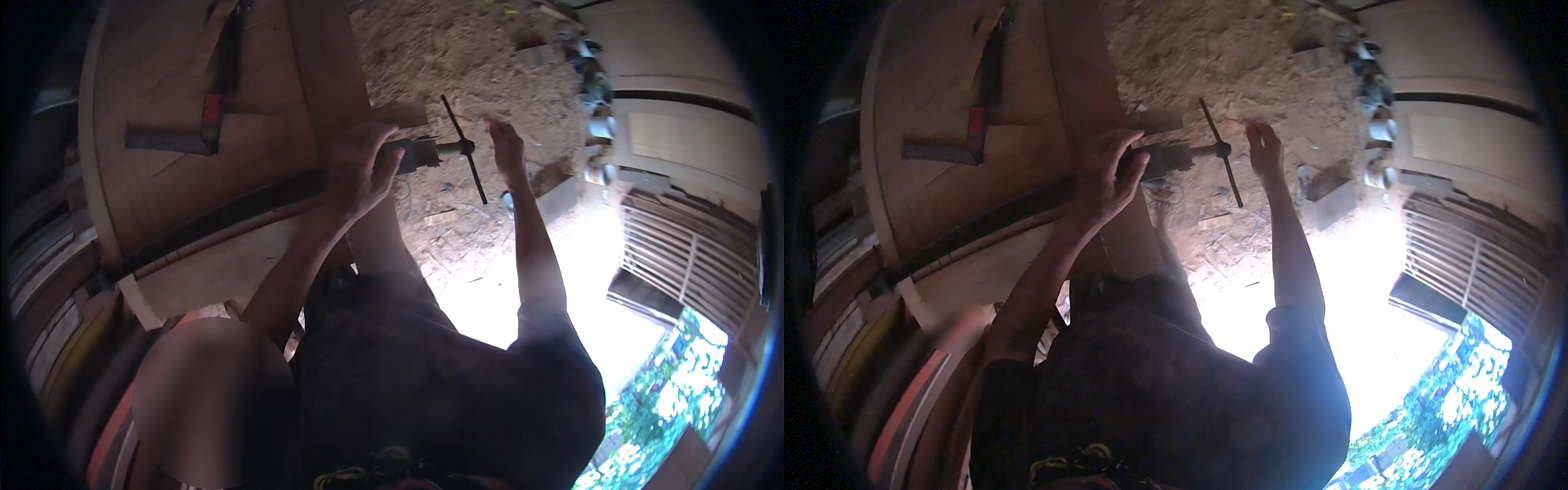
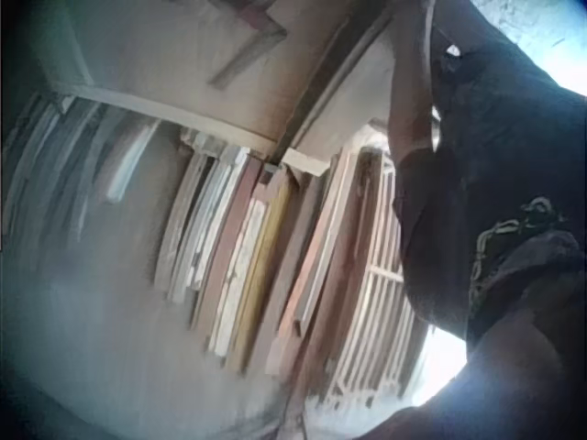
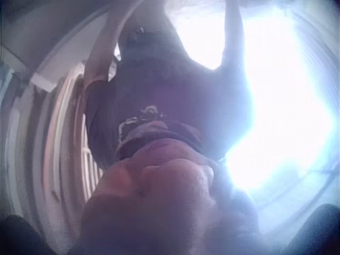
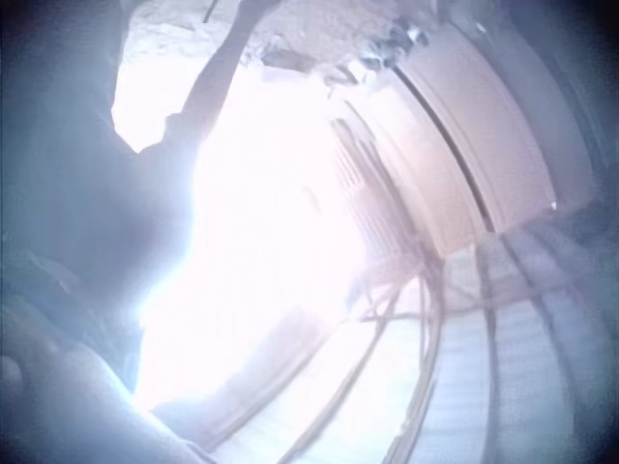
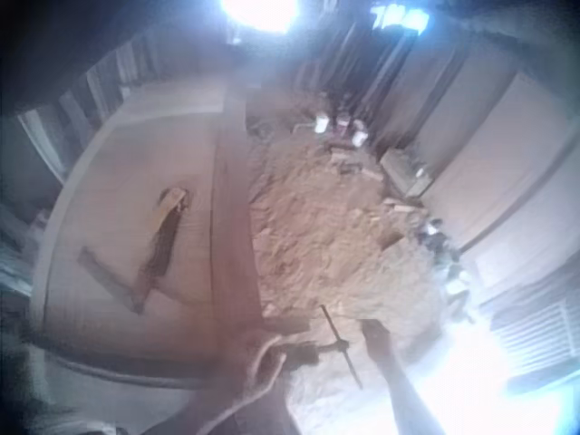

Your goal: The person assembles a curved wooden structure by placing planks onto a frame, aligning them, and securing them with a hammer and nails. The person repeatedly positions planks, taps them into place, and hammers nails to fasten the pieces.

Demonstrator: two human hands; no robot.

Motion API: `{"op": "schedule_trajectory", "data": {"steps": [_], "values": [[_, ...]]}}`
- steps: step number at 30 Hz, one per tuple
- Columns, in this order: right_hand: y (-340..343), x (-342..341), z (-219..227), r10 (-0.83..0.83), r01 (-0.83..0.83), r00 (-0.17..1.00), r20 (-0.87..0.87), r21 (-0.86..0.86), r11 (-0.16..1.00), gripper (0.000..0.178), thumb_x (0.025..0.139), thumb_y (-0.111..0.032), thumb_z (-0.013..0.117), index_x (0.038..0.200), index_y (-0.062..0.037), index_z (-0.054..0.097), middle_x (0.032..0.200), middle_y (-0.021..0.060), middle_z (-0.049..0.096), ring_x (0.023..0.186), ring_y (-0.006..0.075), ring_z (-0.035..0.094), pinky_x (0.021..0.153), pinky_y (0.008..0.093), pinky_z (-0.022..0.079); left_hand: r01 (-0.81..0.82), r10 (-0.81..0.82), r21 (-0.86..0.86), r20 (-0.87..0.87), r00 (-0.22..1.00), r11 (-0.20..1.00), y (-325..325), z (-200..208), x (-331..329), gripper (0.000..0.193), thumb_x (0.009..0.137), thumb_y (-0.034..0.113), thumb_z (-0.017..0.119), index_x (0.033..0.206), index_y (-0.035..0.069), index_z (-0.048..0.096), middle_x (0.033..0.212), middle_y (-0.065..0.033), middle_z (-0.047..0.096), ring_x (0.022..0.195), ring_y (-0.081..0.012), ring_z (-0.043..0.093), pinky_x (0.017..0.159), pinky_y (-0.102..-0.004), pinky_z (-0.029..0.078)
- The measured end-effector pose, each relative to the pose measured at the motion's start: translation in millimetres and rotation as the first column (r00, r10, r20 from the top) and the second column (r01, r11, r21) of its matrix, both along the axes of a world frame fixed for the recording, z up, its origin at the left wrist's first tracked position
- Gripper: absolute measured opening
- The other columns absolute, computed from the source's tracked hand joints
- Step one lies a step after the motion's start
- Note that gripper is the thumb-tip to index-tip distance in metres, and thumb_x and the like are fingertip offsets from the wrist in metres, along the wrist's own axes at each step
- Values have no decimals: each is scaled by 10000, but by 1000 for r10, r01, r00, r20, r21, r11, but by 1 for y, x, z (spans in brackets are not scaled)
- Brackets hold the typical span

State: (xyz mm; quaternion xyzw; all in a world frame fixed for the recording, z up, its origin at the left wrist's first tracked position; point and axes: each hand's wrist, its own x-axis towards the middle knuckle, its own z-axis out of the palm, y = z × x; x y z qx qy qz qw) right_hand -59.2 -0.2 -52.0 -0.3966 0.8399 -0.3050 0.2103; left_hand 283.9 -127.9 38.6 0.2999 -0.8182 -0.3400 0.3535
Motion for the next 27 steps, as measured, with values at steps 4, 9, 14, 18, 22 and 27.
{"op": "schedule_trajectory", "data": {"steps": [4, 9, 14, 18, 22, 27], "values": [[-79, 4, -63, 338, -211, 863, 376, -340, 917, 482, 1098, -436, 408, 1428, -161, 626, 1389, 16, 664, 1270, 170, 596, 1031, 387, 435, -135, 167, -128, 293, 941, 983, 29, -25, -26, 388, 975, 345, 696, 1264, 92, 638, 1207, -136, 686, 1134, -338, 649, 963, -501, 476], [-36, 3, -185, 175, -164, 513, 841, -104, 981, 533, 1102, -478, 393, 1264, -67, 692, 1154, 29, 677, 1107, 143, 601, 997, 341, 447, -84, 171, -213, 430, 887, 973, 26, -18, -40, 401, 950, 431, 682, 1204, 122, 646, 1187, -88, 667, 1158, -273, 633, 966, -479, 464], [121, 92, -96, 139, -264, 443, 886, -19, 964, 870, 1066, -695, 196, 1020, -8, 728, 940, 141, 749, 886, 206, 662, 847, 341, 484, -198, 294, -239, 487, 822, 951, 44, -32, -21, 399, 903, 407, 729, 1176, 123, 667, 1154, -66, 675, 1124, -264, 647, 965, -482, 467], [100, 102, 77, 55, -103, 430, 901, -12, 995, 652, 1111, -507, 359, 909, 21, 684, 989, 140, 713, 891, 201, 634, 791, 332, 471, -197, 277, -232, 399, 874, 953, 39, -35, -39, 366, 882, 374, 753, 1141, 125, 681, 1124, -72, 678, 1092, -285, 655, 948, -459, 484], [40, 87, 109, 272, -185, 704, 656, -201, 962, 486, 1093, -302, 499, 771, 17, 673, 768, 108, 692, 684, 170, 615, 640, 329, 454, -113, 218, -276, 386, 896, 954, 23, -32, -42, 356, 895, 403, 728, 1100, 118, 670, 1109, -89, 672, 1105, -289, 646, 954, -478, 473], [9, 61, 106, 424, -491, 871, -248, -407, 771, 326, 916, -114, 758, 645, -24, 601, 560, 79, 532, 503, 269, 524, 504, 371, 388, -168, 257, -228, 451, 855, 959, 39, -34, -37, 360, 925, 388, 705, 1152, 112, 664, 1149, -91, 670, 1138, -271, 639, 941, -477, 467]]}}
